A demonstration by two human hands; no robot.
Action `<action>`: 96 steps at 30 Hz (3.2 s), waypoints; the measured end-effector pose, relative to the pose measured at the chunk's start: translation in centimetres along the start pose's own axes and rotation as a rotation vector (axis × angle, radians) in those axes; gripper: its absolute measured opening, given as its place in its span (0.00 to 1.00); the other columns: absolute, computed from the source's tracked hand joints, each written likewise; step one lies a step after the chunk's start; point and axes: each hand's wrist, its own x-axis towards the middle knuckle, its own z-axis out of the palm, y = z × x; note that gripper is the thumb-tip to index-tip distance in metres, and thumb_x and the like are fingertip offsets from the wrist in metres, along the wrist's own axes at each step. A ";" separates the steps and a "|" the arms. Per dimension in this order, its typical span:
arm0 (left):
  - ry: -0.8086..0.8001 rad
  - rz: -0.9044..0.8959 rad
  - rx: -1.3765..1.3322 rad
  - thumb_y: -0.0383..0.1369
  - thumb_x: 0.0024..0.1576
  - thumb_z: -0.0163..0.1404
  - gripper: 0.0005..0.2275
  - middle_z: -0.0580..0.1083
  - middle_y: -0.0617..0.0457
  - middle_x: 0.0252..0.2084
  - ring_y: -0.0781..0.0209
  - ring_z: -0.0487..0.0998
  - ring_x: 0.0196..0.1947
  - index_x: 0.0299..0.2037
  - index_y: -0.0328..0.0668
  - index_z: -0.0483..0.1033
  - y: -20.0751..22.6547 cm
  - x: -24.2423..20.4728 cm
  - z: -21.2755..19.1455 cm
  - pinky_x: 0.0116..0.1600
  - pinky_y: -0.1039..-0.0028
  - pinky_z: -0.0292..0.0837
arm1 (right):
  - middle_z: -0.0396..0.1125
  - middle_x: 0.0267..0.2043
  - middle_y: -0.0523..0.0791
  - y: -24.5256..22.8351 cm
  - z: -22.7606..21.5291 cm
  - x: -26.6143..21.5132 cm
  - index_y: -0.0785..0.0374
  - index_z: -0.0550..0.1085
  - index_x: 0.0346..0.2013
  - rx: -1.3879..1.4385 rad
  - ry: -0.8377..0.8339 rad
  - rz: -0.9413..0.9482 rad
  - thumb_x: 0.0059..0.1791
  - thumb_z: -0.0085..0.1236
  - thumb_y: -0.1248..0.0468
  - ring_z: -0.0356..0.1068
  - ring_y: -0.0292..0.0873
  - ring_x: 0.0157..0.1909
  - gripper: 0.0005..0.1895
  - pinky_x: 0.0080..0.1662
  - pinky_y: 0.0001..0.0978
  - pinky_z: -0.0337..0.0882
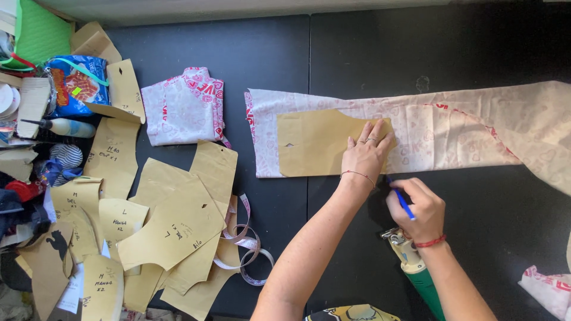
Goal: The person uses an electric rotary cutter to cut patterned fabric on a black table. They trace around a paper pattern with a blue pen, cut the fabric, and then fold and stack the cut pieces.
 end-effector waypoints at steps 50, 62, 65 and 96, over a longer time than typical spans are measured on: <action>0.962 -0.707 0.099 0.23 0.53 0.40 0.18 0.75 0.48 0.36 0.60 0.68 0.15 0.54 0.49 0.62 -10.9 -28.5 -12.0 0.19 0.73 0.65 | 0.61 0.53 0.44 -3.3 4.7 1.7 0.53 0.65 0.50 -0.003 -0.444 -0.168 0.44 0.48 0.62 0.57 0.46 0.57 0.19 0.56 0.55 0.52; 1.108 -0.383 -0.324 0.25 0.57 0.36 0.12 0.72 0.55 0.43 0.72 0.58 0.14 0.50 0.44 0.63 -8.9 -28.5 -12.9 0.20 0.82 0.57 | 0.62 0.52 0.49 -3.4 4.8 1.7 0.59 0.66 0.50 -0.027 -0.405 -0.272 0.42 0.52 0.64 0.59 0.48 0.55 0.21 0.55 0.51 0.54; 1.127 -0.230 -0.710 0.26 0.57 0.37 0.10 0.72 0.56 0.39 0.74 0.52 0.14 0.47 0.40 0.65 -6.8 -27.4 -13.1 0.22 0.85 0.52 | 0.63 0.49 0.49 -4.7 4.0 2.4 0.64 0.66 0.49 0.031 -0.352 -0.277 0.43 0.52 0.66 0.61 0.50 0.50 0.19 0.55 0.47 0.56; 0.447 -0.720 -0.201 0.39 0.44 0.53 0.11 0.68 0.52 0.20 0.49 0.70 0.22 0.26 0.49 0.61 -10.7 -26.2 -6.6 0.24 0.61 0.63 | 0.66 0.41 0.48 -12.0 -1.5 2.0 0.68 0.67 0.41 0.414 -0.585 0.140 0.49 0.39 0.68 0.65 0.38 0.45 0.09 0.52 0.27 0.63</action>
